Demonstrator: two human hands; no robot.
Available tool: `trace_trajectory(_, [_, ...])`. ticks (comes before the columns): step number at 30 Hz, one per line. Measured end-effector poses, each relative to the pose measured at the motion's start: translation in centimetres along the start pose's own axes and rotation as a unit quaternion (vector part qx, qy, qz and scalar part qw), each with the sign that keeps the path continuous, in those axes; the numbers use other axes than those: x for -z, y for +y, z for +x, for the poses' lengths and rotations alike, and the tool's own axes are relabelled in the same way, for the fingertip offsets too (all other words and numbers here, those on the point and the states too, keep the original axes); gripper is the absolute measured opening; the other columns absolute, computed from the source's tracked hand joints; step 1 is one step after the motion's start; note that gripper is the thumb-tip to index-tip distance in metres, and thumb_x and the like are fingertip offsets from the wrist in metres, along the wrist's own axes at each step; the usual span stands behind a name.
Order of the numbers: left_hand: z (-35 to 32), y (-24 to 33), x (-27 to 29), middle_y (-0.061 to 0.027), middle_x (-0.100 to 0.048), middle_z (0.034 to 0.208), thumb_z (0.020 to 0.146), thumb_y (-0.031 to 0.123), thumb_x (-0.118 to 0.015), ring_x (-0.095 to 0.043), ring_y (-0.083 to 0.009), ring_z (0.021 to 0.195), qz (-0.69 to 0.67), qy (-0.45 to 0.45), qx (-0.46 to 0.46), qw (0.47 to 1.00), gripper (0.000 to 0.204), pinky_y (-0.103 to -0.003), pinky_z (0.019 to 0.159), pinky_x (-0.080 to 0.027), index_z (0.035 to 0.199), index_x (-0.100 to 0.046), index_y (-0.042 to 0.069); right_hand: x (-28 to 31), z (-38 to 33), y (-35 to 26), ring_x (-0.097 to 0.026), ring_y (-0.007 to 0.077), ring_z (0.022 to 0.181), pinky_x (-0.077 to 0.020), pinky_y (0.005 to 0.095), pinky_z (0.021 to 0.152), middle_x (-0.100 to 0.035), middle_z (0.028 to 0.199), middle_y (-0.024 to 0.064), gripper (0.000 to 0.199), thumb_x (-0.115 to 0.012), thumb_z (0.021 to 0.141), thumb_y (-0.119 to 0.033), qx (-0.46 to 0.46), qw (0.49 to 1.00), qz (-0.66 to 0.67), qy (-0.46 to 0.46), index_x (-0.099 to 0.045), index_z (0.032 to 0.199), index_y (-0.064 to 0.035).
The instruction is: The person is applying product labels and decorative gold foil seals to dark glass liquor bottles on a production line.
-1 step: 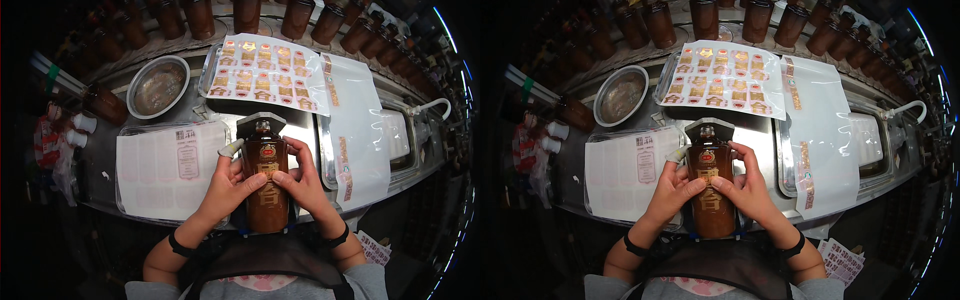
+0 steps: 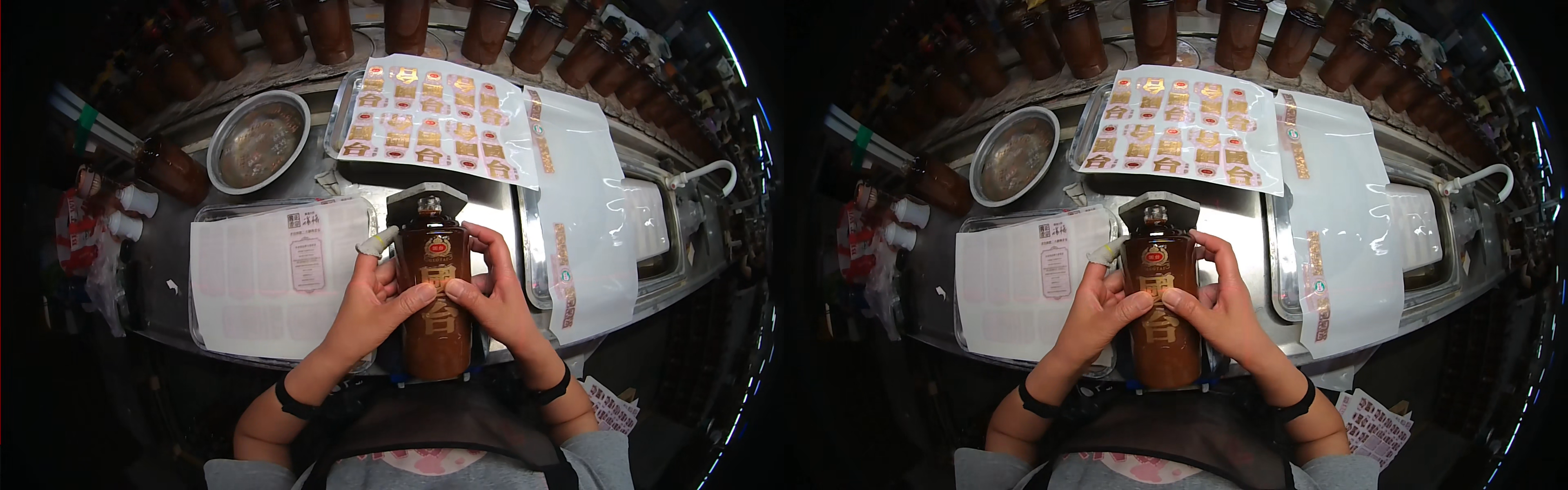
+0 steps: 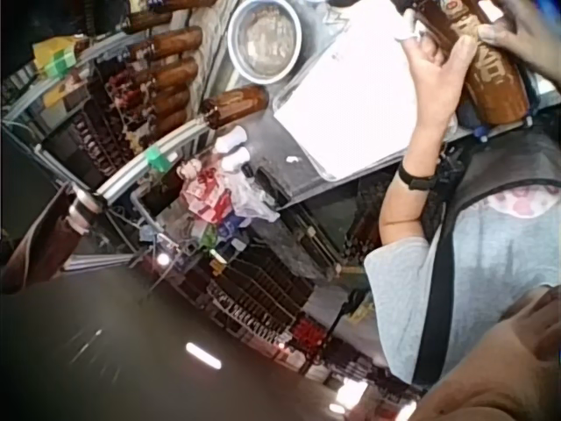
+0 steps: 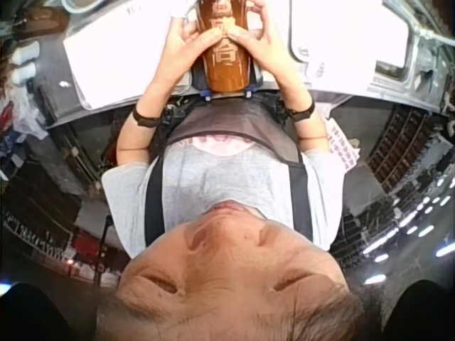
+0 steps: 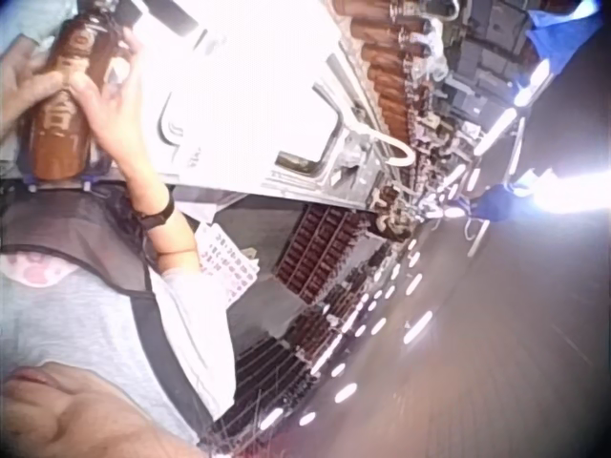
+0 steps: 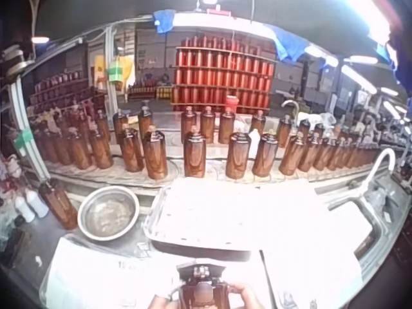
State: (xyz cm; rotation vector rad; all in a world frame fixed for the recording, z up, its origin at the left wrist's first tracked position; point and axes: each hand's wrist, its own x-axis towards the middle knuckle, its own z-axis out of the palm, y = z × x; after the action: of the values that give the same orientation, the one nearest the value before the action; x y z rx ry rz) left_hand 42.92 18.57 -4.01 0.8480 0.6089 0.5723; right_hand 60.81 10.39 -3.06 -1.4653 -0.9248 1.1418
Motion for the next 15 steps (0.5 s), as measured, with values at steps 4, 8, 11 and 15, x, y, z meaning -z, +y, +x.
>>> trace_trajectory(4, [0.0, 0.0, 0.1, -0.0214, -0.050, 0.135, 0.088, 0.009, -0.072, -0.054, -0.0241, 0.124, 0.009, -0.004, -0.006, 1.000, 0.084, -0.036, 0.103, -0.045, 0.149, -0.015, 0.002, -0.2, -0.1, -0.1, -0.047, -0.0002, 0.061, -0.0374, 0.0153, 0.049, -0.044, 0.128, 0.0114, 0.074, -0.076, 0.084, -0.015, 0.002, 0.999, 0.032, 0.000, -0.032, 0.143, -0.0081])
trace_trajectory(8, [-0.1, 0.1, 0.1, -0.0221, -0.051, 0.135, 0.088, 0.010, -0.072, -0.054, -0.0239, 0.123, 0.013, -0.003, -0.007, 1.000, 0.084, -0.036, 0.103, -0.045, 0.149, -0.015, 0.002, 0.0, -0.1, -0.2, -0.050, 0.0006, 0.062, -0.0385, 0.0151, 0.050, -0.044, 0.127, 0.0117, 0.074, -0.076, 0.084, -0.014, 0.007, 1.000, 0.008, -0.010, -0.032, 0.143, -0.0079])
trace_trajectory(11, [0.1, 0.2, 0.0, -0.0223, -0.052, 0.132, 0.089, 0.009, -0.072, -0.055, -0.0232, 0.122, -0.003, 0.005, -0.003, 1.000, 0.082, -0.035, 0.102, -0.046, 0.148, -0.015, 0.001, 0.1, 0.2, -0.1, -0.055, 0.0033, 0.066, -0.0420, 0.0159, 0.051, -0.045, 0.126, 0.0120, 0.071, -0.074, 0.085, -0.015, -0.011, 1.000, 0.002, -0.003, -0.033, 0.142, -0.0074])
trace_trajectory(15, [0.3, 0.0, -0.4, -0.0220, -0.056, 0.127, 0.091, 0.008, -0.070, -0.058, -0.0216, 0.117, -0.003, 0.024, -0.008, 1.000, 0.078, -0.033, 0.098, -0.049, 0.147, -0.016, -0.001, -0.8, 0.2, -1.1, -0.064, 0.0100, 0.077, -0.0512, 0.0199, 0.058, -0.046, 0.122, 0.0126, 0.063, -0.072, 0.088, -0.016, -0.022, 0.999, 0.033, 0.019, -0.034, 0.137, -0.0058])
